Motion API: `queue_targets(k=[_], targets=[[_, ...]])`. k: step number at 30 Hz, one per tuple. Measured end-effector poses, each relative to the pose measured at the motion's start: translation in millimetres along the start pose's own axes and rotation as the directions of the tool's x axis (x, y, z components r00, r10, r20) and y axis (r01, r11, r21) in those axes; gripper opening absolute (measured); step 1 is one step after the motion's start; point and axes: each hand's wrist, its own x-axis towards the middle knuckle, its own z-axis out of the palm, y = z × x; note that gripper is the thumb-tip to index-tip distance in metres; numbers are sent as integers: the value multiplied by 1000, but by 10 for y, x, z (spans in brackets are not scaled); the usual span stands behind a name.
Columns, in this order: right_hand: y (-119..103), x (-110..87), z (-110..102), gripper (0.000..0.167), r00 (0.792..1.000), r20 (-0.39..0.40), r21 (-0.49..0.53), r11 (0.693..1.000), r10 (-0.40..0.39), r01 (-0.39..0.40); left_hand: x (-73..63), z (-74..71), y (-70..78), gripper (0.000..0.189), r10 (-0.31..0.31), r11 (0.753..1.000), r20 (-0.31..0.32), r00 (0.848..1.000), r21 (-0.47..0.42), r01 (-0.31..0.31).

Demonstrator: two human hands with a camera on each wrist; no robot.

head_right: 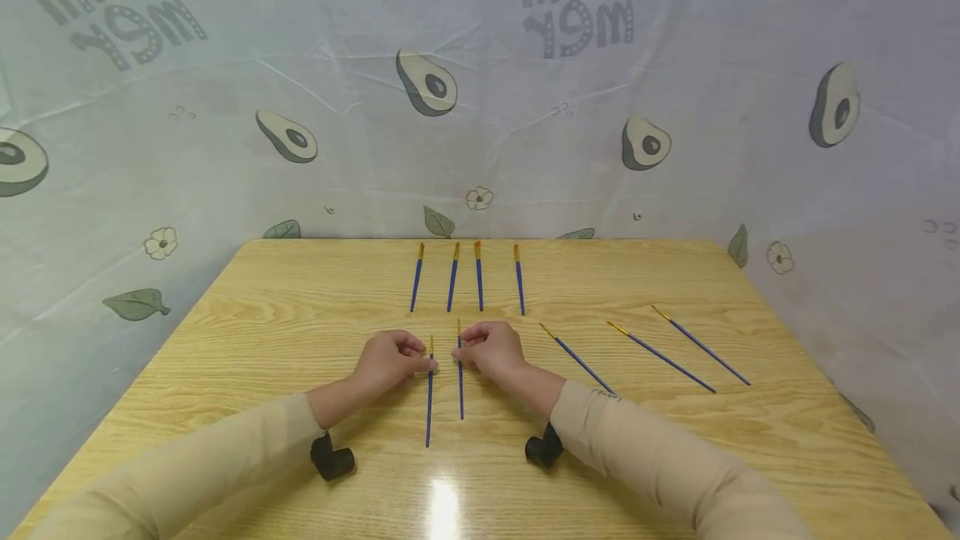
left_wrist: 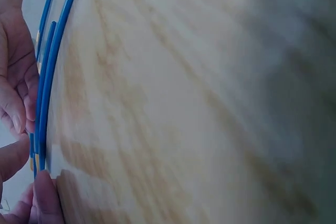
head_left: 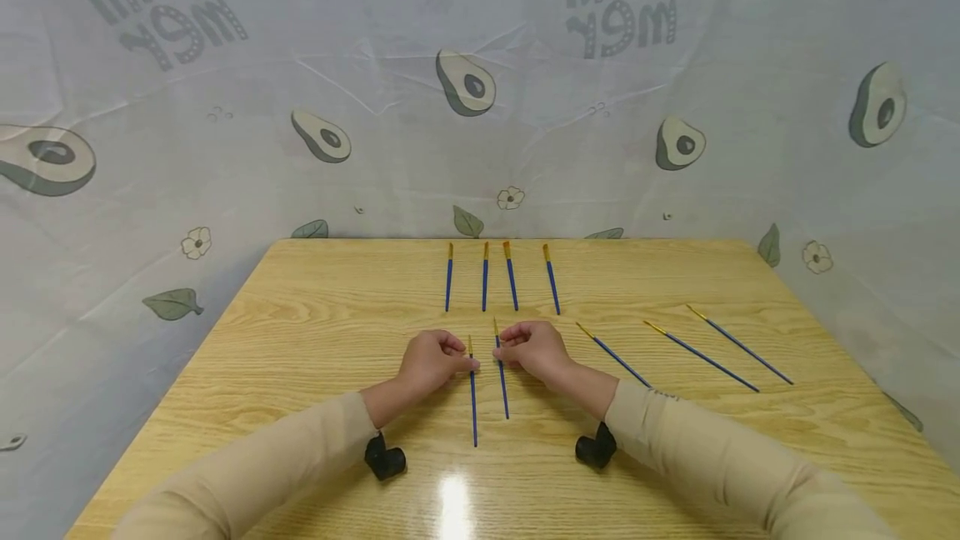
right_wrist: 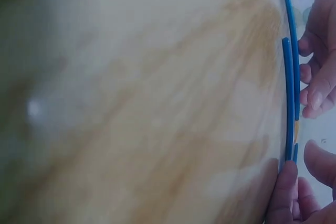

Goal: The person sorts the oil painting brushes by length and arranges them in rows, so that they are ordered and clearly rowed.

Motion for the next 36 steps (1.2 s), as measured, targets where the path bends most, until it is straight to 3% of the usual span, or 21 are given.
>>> queue_targets(k=[5,11,16,23,30,36], targets=[[13,28,7,23,1000,7,-53,999,-1,2,11,13,15,30,-5,997,14,1000,75,4],[10,44,17,27,1000,15,-152,988,-24,26,13,14,32,32,32,984,7,999,173,-33],[-6,48,23,28,999,14,-228,972,-51,53,2,4,18,27,66,985,7,998,161,-66],[-11,47,20,25,997,16,-249,966,-70,71,-12,-20,11,23,110,984,24,994,140,-112],[-8,53,7,23,996,12,-273,958,-85,85,-26,-40,7,18,58,997,46,997,50,-60],[-17,36,6,23,994,27,-291,950,-109,112,-36,-57,8,11,82,996,38,996,40,-84]])
